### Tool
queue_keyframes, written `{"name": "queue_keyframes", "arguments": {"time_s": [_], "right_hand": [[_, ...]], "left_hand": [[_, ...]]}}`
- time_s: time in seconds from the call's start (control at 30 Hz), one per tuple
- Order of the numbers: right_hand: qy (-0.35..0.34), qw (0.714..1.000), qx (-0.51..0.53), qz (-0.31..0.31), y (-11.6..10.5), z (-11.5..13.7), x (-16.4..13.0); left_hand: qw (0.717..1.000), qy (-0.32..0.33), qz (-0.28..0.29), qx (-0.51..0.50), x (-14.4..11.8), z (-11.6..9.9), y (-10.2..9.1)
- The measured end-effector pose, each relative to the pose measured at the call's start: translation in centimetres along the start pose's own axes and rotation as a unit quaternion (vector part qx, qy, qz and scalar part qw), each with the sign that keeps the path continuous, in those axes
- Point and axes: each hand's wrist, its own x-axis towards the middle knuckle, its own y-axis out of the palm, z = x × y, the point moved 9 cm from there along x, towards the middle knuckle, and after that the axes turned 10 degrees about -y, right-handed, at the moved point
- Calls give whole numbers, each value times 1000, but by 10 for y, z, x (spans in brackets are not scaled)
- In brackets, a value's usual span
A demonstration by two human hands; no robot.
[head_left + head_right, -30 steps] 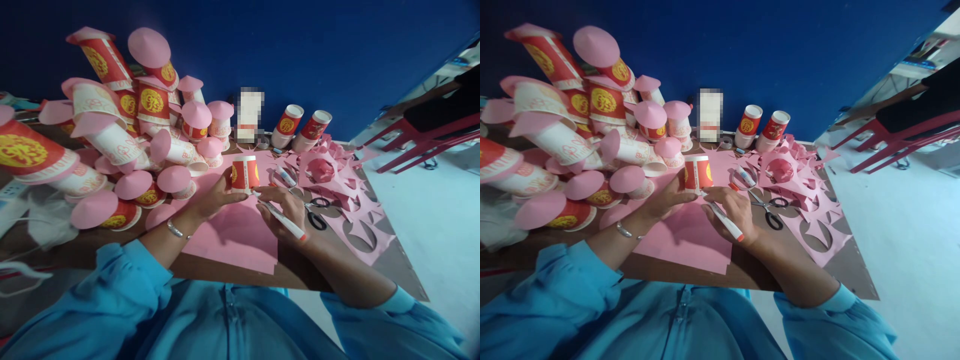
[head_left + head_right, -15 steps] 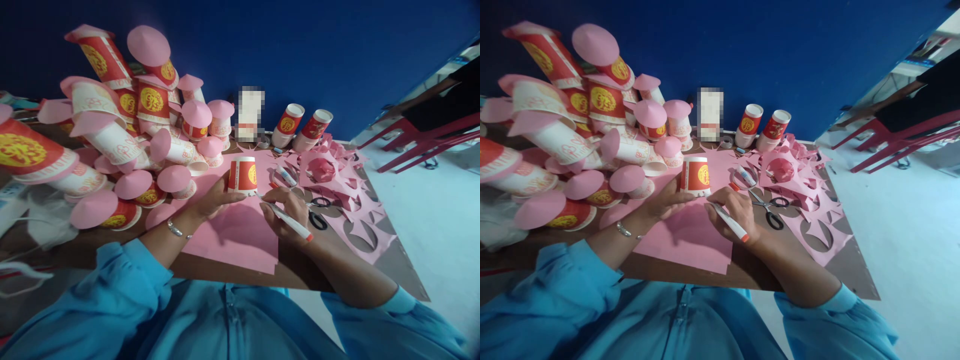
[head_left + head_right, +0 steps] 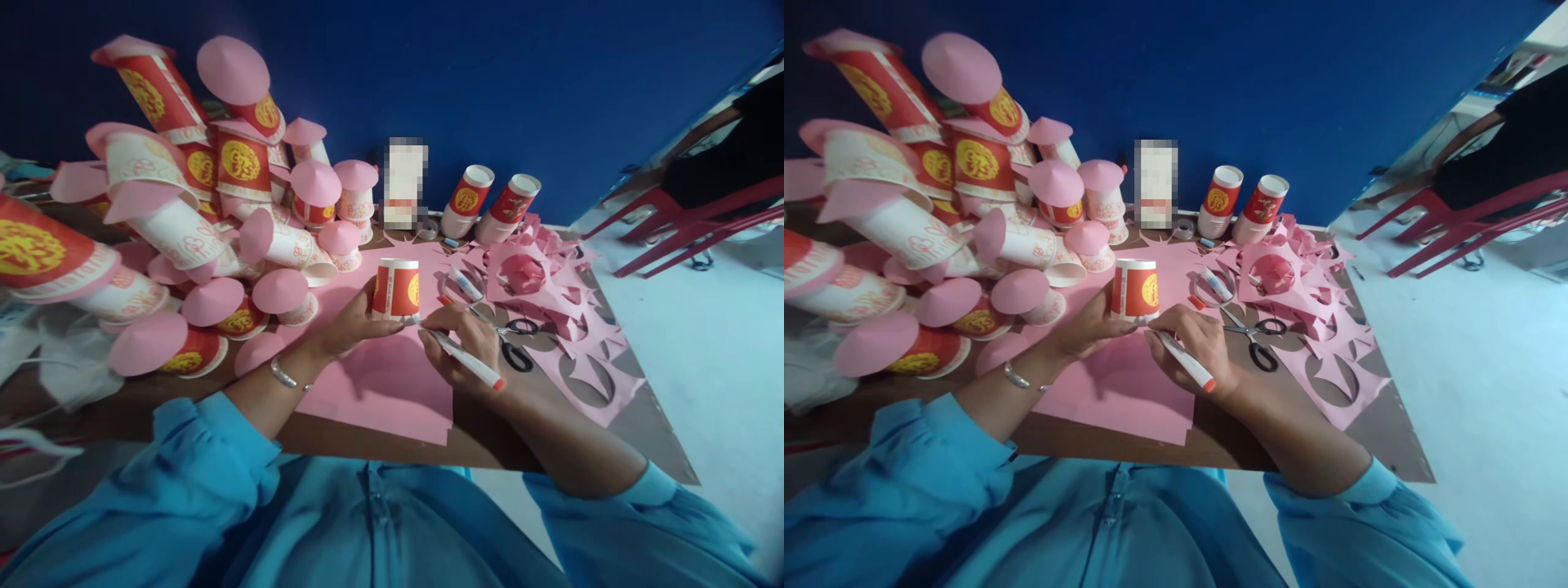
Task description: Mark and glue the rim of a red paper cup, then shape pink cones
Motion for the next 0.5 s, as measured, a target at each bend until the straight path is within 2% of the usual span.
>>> {"name": "queue_keyframes", "arguments": {"time_s": [0.13,0.5], "right_hand": [[-3,1000,-7,8,1,0,0],[2,999,-26,32,5,0,1]], "left_hand": [[1000,-5,-14,24,-1,-2,2],[1000,2,-4,18,0,0,2]]}}
